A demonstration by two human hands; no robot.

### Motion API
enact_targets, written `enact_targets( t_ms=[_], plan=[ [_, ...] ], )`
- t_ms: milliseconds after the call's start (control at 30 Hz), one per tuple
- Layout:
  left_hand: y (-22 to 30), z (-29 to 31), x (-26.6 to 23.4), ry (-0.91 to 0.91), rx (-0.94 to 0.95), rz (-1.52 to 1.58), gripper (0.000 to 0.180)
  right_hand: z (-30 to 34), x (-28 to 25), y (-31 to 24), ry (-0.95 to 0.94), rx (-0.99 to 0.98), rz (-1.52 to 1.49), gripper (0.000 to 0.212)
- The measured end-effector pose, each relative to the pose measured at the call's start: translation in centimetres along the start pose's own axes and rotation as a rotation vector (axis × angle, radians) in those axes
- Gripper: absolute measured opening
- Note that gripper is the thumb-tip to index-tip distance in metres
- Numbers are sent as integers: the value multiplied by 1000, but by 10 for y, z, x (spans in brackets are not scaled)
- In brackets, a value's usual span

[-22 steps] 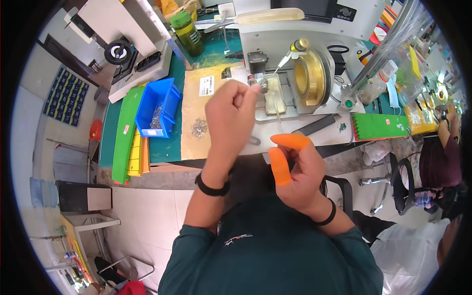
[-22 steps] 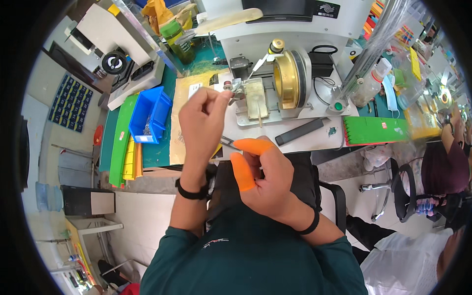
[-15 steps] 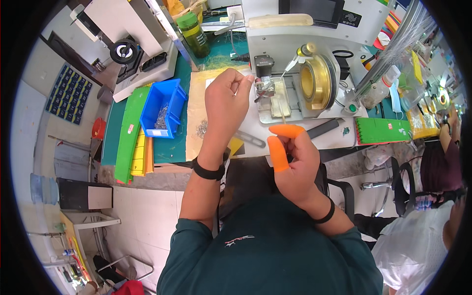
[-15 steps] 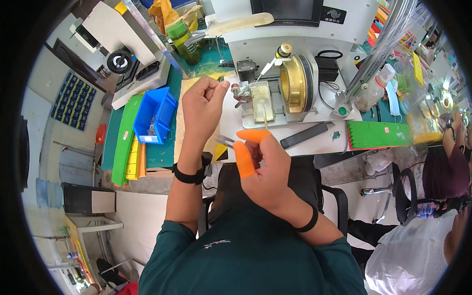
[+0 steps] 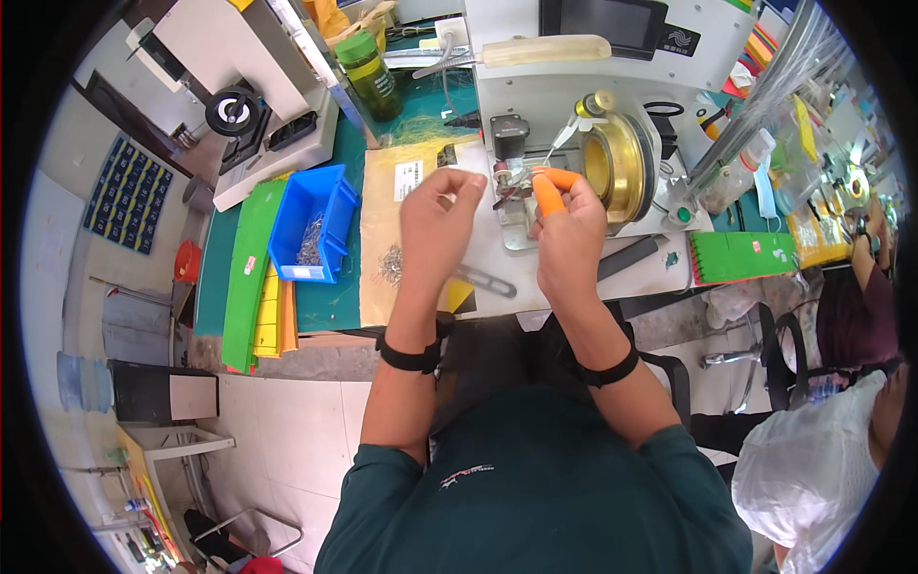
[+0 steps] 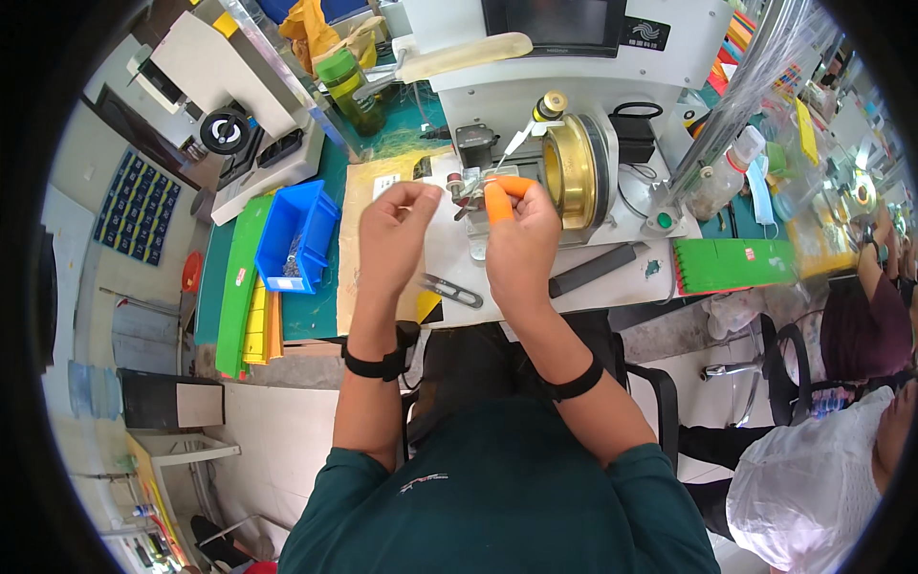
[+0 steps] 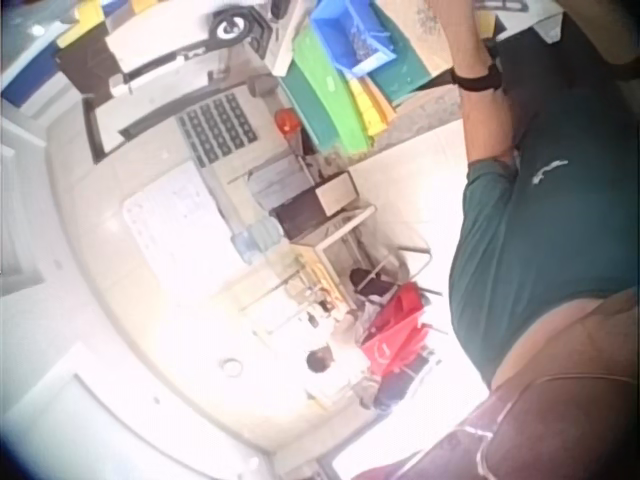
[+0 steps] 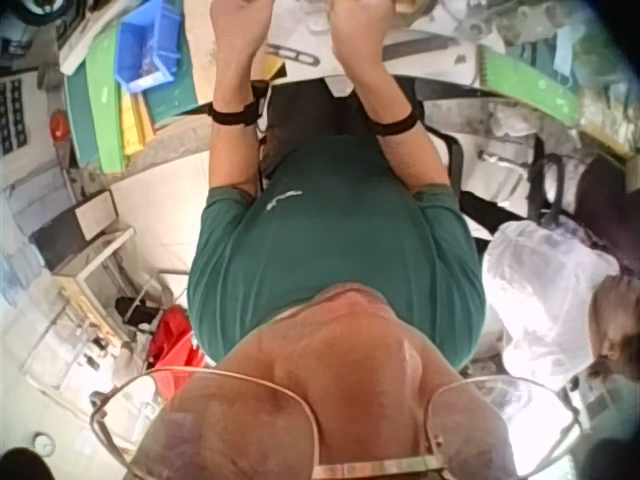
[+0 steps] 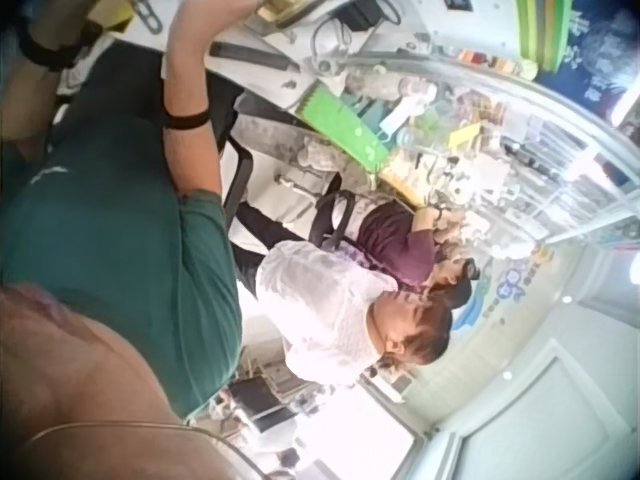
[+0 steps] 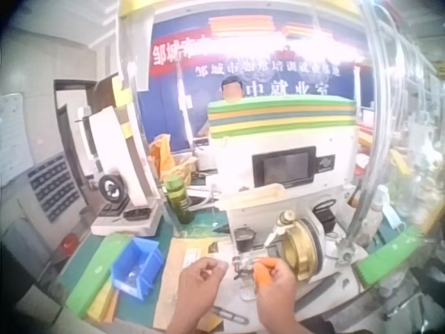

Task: Assembling small electronic or mechanical components using tools and glue at a workstation.

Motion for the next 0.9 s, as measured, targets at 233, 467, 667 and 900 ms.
enact_targets(
  t_ms=[233,467,667,900],
  plan=[
    [78,-37,-19,-71,300,-302,24,-18,-16,-1,136,-115,229,13],
    [90,-62,58,-738,330,-135,18,-37,-8,10,10,-127,225,16],
    [83,-53,77,-925,268,-91,8,-25,-8,8,63,-84,218,17],
    [142,-3,23,-76,664,-515,4,31,-6,-36,108,-312,233,17]
  ],
)
Point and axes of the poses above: each hand's wrist, its own z-axis away from the middle knuckle, its own x-axis out of the palm, y = z × x, the point moved 10 cm from there along -z, towards the middle knuckle, and after that the axes turned 15 degrees about -z, right-handed, at the moved point
